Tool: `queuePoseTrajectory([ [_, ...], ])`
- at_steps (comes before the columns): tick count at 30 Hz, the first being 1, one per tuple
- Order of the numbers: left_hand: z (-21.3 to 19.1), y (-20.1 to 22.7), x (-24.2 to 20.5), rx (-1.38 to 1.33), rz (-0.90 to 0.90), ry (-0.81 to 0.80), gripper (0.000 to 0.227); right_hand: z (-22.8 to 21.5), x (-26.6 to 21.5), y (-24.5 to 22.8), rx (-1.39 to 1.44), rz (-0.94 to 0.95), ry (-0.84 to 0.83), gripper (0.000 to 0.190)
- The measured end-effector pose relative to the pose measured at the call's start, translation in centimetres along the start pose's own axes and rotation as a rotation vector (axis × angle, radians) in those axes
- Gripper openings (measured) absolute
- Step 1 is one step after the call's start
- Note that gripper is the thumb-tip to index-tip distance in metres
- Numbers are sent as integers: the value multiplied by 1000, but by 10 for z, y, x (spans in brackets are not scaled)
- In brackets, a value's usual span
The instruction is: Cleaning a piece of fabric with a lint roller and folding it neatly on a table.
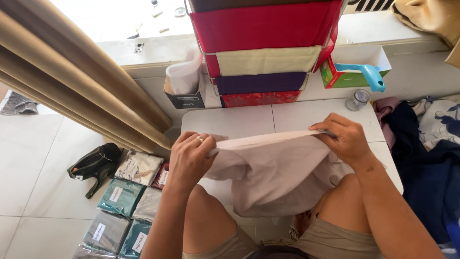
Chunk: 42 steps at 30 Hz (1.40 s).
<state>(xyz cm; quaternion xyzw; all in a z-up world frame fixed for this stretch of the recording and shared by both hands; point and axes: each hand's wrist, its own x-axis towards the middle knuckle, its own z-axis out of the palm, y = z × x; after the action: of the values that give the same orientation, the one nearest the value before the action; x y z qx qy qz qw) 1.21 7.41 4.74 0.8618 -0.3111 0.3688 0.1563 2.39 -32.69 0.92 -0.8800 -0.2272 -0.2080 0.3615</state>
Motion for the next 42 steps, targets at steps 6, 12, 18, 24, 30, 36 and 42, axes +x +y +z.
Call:
queuePoseTrajectory([
  [6, -13, 0, -10, -875, -597, -670, 37, 2, -8, 24, 42, 100, 1, 5],
  [12, -32, -15, -15, -1074, -761, -684, 22, 3, -14, 45, 89, 183, 22, 5],
  [18, -79, -13, 16, -507, -568, -527, 27, 6, -27, 66, 16, 160, 151, 8],
  [24, -62, -19, -2, -235, -473, -449, 28, -4, -25, 39, 44, 187, 160, 29],
  [30, -59, -13, -11, 63, -384, -316, 28, -6, -31, 41, 32, 199, 93, 31],
  [36, -65, -23, -29, 217, -402, -195, 22, -7, -33, 39, -25, 126, 158, 31],
  [42, -51, -16, -43, -427, -525, -383, 30, -8, -37, 53, -49, 158, 140, 24],
])
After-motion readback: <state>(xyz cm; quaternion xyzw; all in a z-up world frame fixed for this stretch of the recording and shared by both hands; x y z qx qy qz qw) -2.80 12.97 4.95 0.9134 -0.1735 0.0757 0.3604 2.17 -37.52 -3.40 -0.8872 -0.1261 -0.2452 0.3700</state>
